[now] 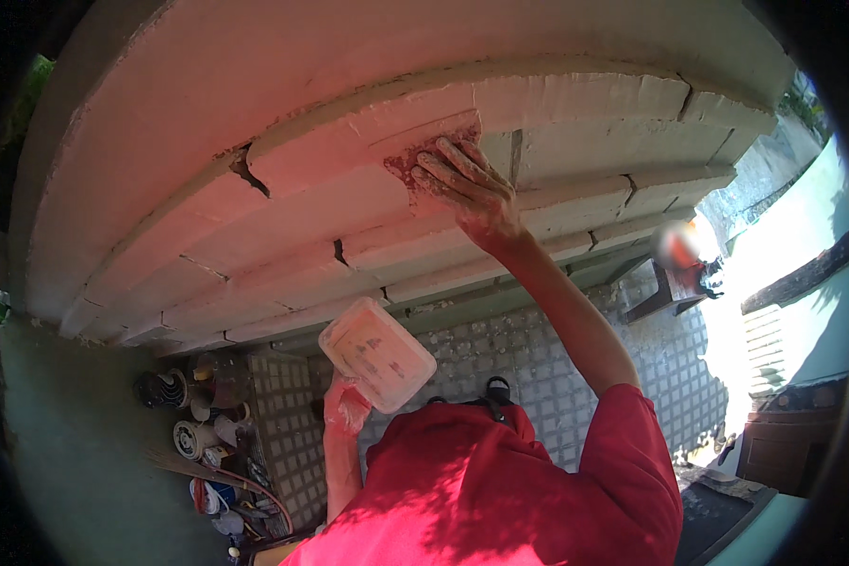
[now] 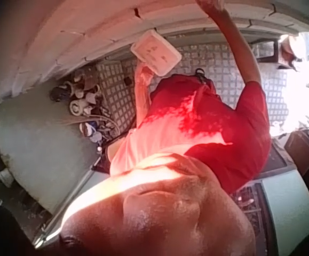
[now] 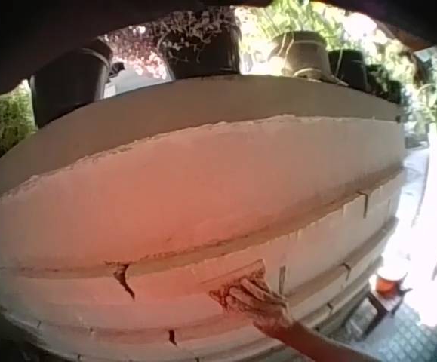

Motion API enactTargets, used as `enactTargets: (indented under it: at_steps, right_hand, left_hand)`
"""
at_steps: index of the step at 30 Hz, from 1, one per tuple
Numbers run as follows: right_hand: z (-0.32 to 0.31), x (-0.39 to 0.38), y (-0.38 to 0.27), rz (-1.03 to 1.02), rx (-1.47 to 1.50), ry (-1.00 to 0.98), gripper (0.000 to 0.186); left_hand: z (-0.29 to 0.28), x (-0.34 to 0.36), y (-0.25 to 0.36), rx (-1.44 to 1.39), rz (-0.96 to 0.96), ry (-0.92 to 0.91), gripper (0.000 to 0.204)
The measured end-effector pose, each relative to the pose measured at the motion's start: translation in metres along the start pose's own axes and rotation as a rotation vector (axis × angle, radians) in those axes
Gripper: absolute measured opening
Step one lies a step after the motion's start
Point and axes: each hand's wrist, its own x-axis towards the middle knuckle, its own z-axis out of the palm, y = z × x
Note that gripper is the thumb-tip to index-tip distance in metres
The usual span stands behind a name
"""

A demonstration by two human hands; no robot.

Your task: Applying wall putty to cracks in a concrete beam using a putty knife.

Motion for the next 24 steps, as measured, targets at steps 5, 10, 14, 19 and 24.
enactTargets:
  at_steps: [5,10,14,19,24]
  right_hand:
    - [-0.034,0.02,-0.02,-0.001,0.062,0.037,0.041]
    - [-0.026,0.045,-0.021,0.063,0.005,0.047,0.043]
    - [-0.02,0.008,-0.029,0.12,0.084,-0.062,0.044]
    - [-0.055,0.017,-0.039,0.375,0.158,0.23,0.039]
    - [-0.057,0.034,-0.023,0.66,0.22,0.496,0.036]
  left_hand:
    - [0.006,-0.002,0.002,0.032,0.025,-0.013,0.074]
    - [0.008,-0.002,-0.001,0.036,0.007,0.019,0.075]
    - [0.01,-0.001,-0.001,0.024,0.015,0.019,0.074]
    - [0.001,-0.006,0.0,0.017,0.018,0.054,0.073]
    - [-0.002,-0.001,0.005,0.045,0.006,0.04,0.072]
